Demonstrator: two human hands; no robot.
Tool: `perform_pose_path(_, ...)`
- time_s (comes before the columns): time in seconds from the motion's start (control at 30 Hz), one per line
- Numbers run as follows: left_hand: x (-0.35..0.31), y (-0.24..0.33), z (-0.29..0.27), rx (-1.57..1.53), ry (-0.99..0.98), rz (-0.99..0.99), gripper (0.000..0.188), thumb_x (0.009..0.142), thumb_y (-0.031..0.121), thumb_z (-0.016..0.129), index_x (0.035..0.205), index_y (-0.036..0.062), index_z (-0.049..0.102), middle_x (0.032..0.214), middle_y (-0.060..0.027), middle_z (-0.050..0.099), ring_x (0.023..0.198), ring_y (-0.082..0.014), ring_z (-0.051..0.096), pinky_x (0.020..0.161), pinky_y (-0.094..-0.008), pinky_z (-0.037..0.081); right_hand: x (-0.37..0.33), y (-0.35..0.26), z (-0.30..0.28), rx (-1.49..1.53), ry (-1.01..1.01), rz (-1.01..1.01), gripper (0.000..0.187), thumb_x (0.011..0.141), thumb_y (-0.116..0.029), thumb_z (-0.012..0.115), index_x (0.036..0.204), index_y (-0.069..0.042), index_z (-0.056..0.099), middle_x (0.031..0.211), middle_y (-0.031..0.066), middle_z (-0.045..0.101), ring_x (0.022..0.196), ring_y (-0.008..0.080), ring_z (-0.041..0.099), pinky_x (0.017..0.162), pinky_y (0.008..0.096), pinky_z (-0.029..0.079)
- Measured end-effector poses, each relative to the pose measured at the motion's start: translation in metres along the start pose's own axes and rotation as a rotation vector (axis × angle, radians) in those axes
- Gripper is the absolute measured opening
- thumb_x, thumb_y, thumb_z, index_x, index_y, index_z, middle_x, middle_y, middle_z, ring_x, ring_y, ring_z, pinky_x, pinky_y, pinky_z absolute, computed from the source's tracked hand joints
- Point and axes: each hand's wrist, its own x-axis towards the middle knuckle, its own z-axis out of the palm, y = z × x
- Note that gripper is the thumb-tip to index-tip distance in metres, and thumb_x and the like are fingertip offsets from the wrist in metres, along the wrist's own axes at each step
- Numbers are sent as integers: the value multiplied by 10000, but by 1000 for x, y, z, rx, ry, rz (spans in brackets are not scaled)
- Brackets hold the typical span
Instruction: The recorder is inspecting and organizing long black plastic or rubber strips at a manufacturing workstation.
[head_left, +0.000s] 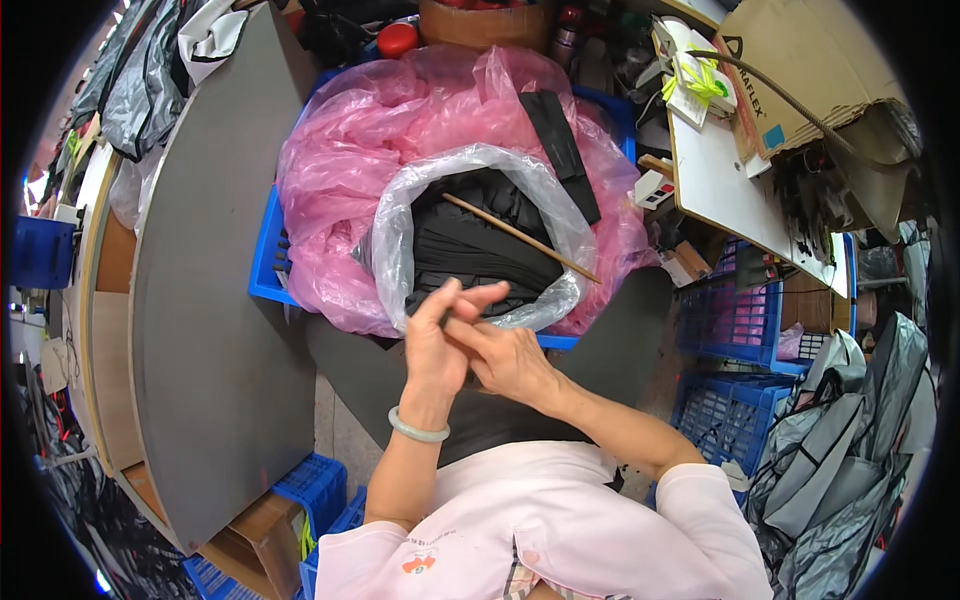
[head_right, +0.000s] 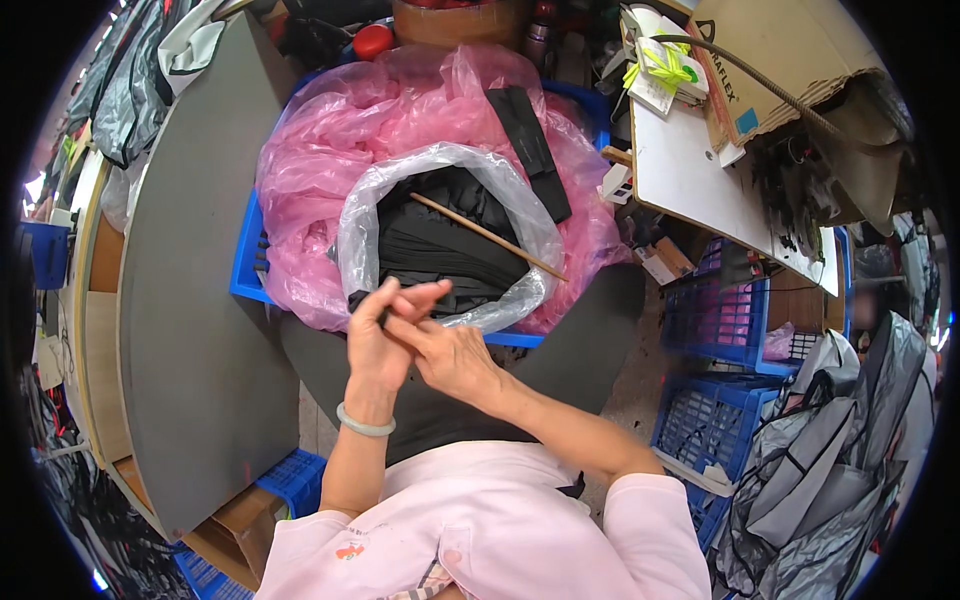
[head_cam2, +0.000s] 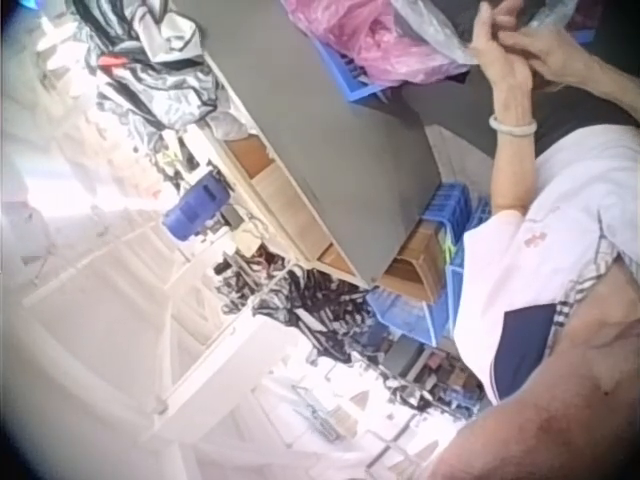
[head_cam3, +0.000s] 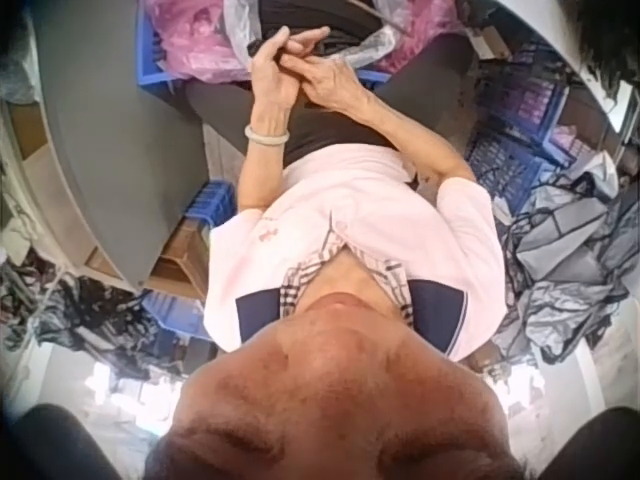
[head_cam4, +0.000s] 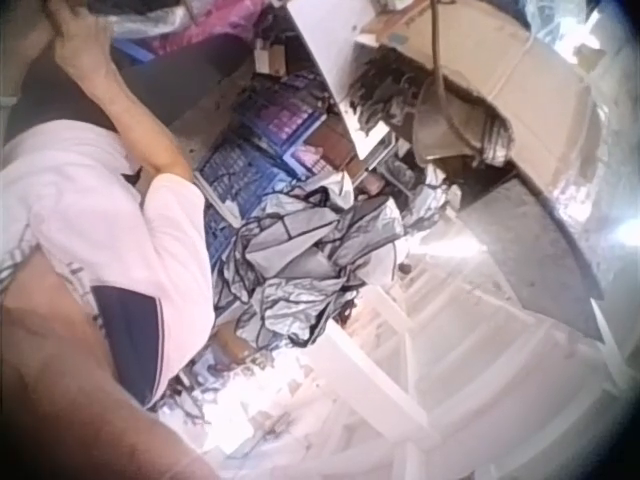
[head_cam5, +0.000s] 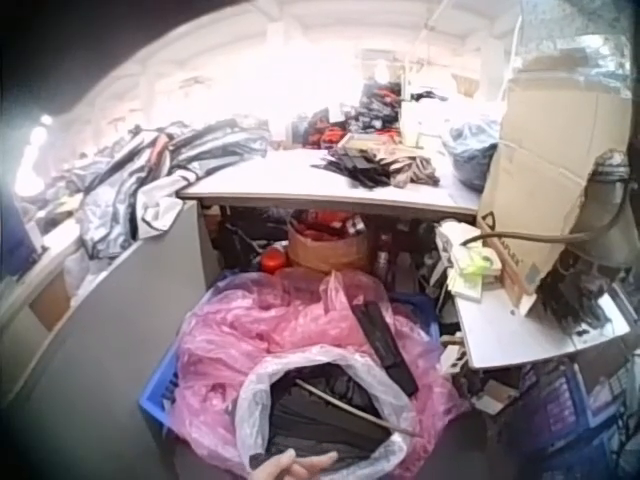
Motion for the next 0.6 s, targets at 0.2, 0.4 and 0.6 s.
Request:
perform_pose_path(0.2, 4, 3, -7, -38, 41, -264, 299, 865, 237, 556, 693, -4, 592, 1039, -228, 626, 1016, -274, 581, 926, -399, 429, 9, 22, 9, 43, -211, 45, 257, 712, -39, 532, 962, -90, 568, 676, 177, 616, 614, 385, 606, 527, 490, 468)
perform_pose_path(0.4, 19, -8, -23, -193, 40, -35, 441, 906, 318, 554, 542, 117, 406, 567, -110, 552, 812, -304, 637, 830, -404, 466, 7, 5, 5, -40, -310, 145, 458, 683, -46, 588, 1132, -93, 509, 689, 177, 622, 609, 383, 600, 548, 484, 473)
perform_pose_path(0.6, 53, -9, -29, -140, 228, -271, 420, 874, 337, 598, 560, 115, 431, 712, -181, 635, 818, -303, 625, 775, -396, 466, 24, 41, 10, -122, -300, 165, 309, 715, -139, 608, 1020, -105, 567, 692, 158, 629, 672, 366, 621, 575, 457, 492)
